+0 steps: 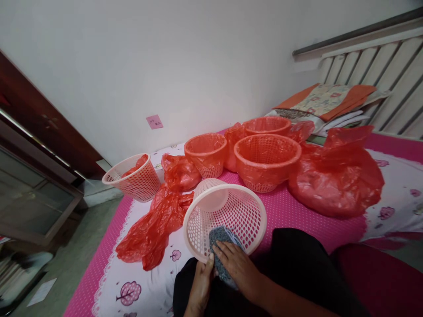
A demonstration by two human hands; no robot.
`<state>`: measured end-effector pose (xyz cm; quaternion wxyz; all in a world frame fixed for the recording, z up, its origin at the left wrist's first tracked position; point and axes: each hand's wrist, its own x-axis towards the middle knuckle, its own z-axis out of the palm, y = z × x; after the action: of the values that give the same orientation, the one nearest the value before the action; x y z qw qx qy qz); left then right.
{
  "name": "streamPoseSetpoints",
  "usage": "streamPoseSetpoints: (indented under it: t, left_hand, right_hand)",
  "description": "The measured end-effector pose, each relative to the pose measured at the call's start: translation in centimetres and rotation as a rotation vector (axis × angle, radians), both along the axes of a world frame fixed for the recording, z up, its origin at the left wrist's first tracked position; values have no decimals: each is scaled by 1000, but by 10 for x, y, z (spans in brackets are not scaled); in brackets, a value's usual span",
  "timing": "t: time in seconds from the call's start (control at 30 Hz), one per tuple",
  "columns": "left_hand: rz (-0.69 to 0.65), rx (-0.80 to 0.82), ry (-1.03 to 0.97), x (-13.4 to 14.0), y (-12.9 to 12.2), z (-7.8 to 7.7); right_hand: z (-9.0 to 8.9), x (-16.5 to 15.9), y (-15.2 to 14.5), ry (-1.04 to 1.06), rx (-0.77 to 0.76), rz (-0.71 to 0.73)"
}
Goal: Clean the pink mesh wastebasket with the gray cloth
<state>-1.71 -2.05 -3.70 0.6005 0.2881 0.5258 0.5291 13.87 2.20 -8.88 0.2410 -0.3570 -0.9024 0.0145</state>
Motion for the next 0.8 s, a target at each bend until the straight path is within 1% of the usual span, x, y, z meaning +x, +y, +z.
streamPoseSetpoints:
  t: [0.1, 0.23, 0.3, 0.4, 0.5, 0.57, 0.63, 0.8]
  left_hand:
    - [21, 88, 47, 1, 1, 1]
    - [36, 53, 103, 2, 1, 5]
    - [33, 41, 120, 3, 1, 9]
    - [24, 66, 113, 5, -1, 16]
    - [-13, 100, 120, 5, -3, 21]
    - [-23, 93, 145, 4, -4, 23]
    - [-15, 85, 161, 4, -4, 23]
    - [-22, 80, 145, 5, -2, 25]
  right_hand:
    - [7, 5, 2, 4, 24, 5]
    - [10, 11, 5, -13, 20, -4]
    - [10, 14, 8, -31, 18, -21]
    - [15, 20, 10, -64, 8, -39]
    - [24, 29, 8, -52, -39, -7]
    - [28, 36, 6, -33, -74, 35]
    - [25, 40, 3, -28, -69, 56]
    - [8, 36, 3, 14, 65, 9]
